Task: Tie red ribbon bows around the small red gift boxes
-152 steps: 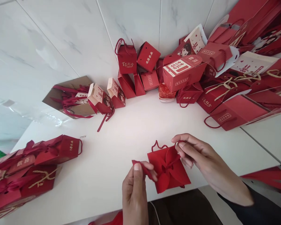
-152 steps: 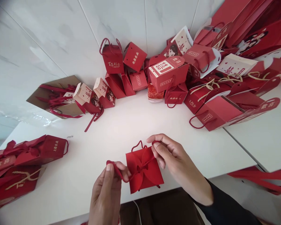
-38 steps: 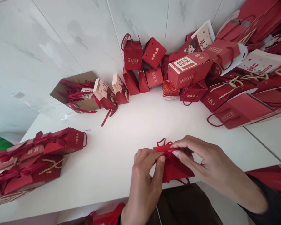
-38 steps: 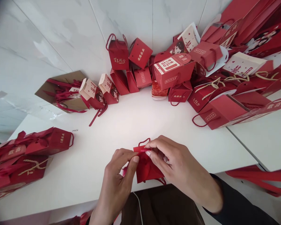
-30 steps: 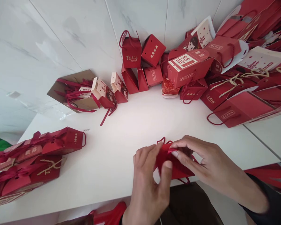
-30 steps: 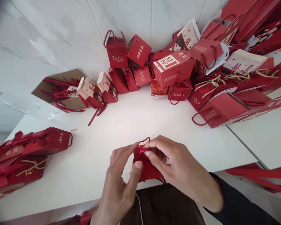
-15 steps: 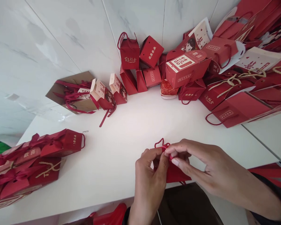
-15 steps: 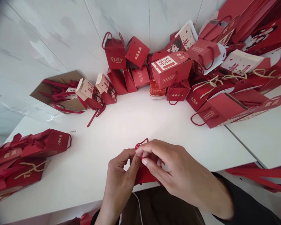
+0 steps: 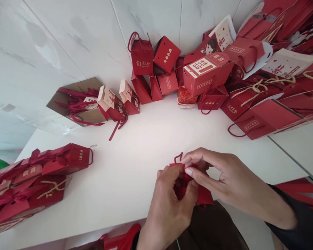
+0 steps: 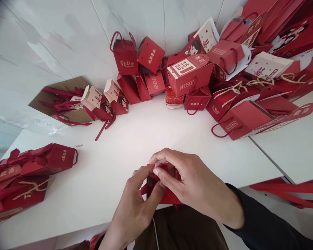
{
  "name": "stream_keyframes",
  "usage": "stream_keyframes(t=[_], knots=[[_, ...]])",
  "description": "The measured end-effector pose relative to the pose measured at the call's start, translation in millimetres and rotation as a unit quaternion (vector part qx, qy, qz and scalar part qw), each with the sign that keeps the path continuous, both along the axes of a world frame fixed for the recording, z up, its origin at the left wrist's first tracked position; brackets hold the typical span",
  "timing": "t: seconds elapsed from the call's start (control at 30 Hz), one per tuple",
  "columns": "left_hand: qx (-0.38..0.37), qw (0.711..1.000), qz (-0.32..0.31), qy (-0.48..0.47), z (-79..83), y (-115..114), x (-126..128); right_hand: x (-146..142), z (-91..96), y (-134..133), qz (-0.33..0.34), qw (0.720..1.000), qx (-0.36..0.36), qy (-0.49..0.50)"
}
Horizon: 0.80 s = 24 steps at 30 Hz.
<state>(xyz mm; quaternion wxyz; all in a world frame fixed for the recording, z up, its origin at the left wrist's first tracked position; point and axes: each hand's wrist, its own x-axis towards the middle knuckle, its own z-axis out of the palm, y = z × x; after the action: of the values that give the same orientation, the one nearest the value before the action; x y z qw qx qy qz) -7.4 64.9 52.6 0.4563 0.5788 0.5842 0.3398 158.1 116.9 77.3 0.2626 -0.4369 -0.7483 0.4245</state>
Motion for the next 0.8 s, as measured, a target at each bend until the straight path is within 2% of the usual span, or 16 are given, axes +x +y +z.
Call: stream_keyframes(t=[0.17, 0.37, 0.63, 0.7, 0.8], knots=[[-0.02, 0.998, 0.046, -0.025, -2.2, 4.8, 1.2, 3.5, -1.4, 3.4, 0.02, 0.999, 0.01, -0.025], [-0.037, 0.998, 0.035, -0.028, 1.1, 4.3, -0.6, 4.8, -4.6, 6.2, 0.026, 0.999, -0.02, -0.035], [-0.056, 0.998, 0.012, 0.0, 5.4, 4.3, -4.4, 8.9, -6.2, 13.4, 0.103, 0.994, 0.027, -0.031], [-0.06, 0.998, 0.011, 0.0, 6.2, 4.7, -4.9, 9.2, -5.2, 13.6, 0.092, 0.995, 0.031, -0.033], [-0.06, 0.998, 0.019, -0.023, 6.1, 5.3, -4.7, 9.7, -2.2, 8.5, 0.037, 0.997, 0.046, -0.048]])
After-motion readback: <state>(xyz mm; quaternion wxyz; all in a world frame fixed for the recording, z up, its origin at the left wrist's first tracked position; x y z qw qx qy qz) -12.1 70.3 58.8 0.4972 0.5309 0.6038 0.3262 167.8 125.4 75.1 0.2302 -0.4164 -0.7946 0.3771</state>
